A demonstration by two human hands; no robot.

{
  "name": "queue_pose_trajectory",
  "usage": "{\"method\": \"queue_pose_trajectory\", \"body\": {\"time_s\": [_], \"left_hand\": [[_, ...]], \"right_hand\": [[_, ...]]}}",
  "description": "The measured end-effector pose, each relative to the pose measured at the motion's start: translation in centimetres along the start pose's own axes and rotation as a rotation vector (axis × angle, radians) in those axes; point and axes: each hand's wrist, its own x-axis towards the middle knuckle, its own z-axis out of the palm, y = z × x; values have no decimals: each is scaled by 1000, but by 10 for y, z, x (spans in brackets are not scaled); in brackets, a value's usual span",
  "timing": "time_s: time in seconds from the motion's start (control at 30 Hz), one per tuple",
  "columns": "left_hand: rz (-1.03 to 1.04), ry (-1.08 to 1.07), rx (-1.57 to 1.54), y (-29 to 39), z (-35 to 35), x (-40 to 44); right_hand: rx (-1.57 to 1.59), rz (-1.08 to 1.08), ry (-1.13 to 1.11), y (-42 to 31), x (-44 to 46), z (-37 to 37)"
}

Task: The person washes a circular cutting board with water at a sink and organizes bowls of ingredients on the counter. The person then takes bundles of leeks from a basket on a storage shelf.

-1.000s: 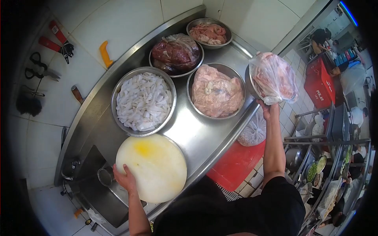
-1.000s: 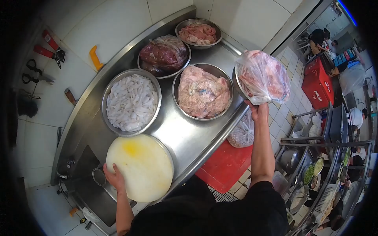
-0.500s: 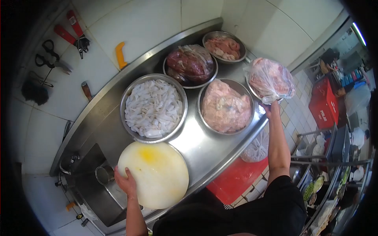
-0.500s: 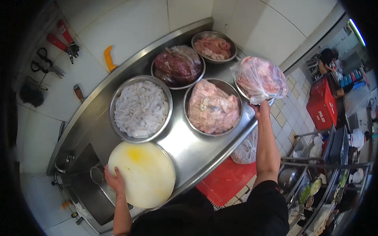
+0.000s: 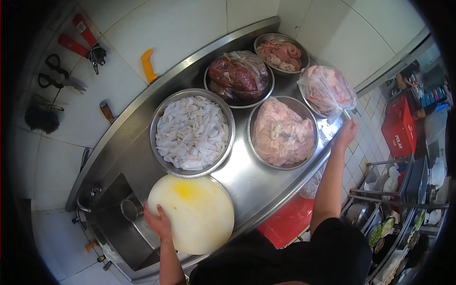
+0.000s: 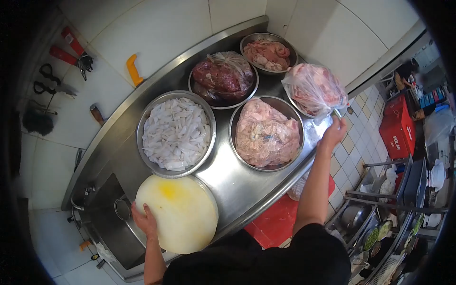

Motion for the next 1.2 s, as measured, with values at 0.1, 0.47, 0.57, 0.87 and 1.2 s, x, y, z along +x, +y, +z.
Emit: {"method": "queue_pose_trajectory", "body": {"time_s": [0.1, 0.47, 0.57, 0.87, 1.2], "left_hand": [[-17, -29, -8, 2, -5, 1], [11, -10, -14, 5, -4, -2], [12, 19, 13, 5, -2, -4], [-2, -14, -15, 1, 0, -1], [-3, -43, -41, 6, -7, -1]], "right_hand": [[265, 63, -373, -100, -56, 33], [-597, 229, -753, 37, -26, 304], [-625, 360, -766, 10, -23, 294], [397, 978, -140, -93, -43, 294], [567, 701, -381, -114, 32, 203]]}}
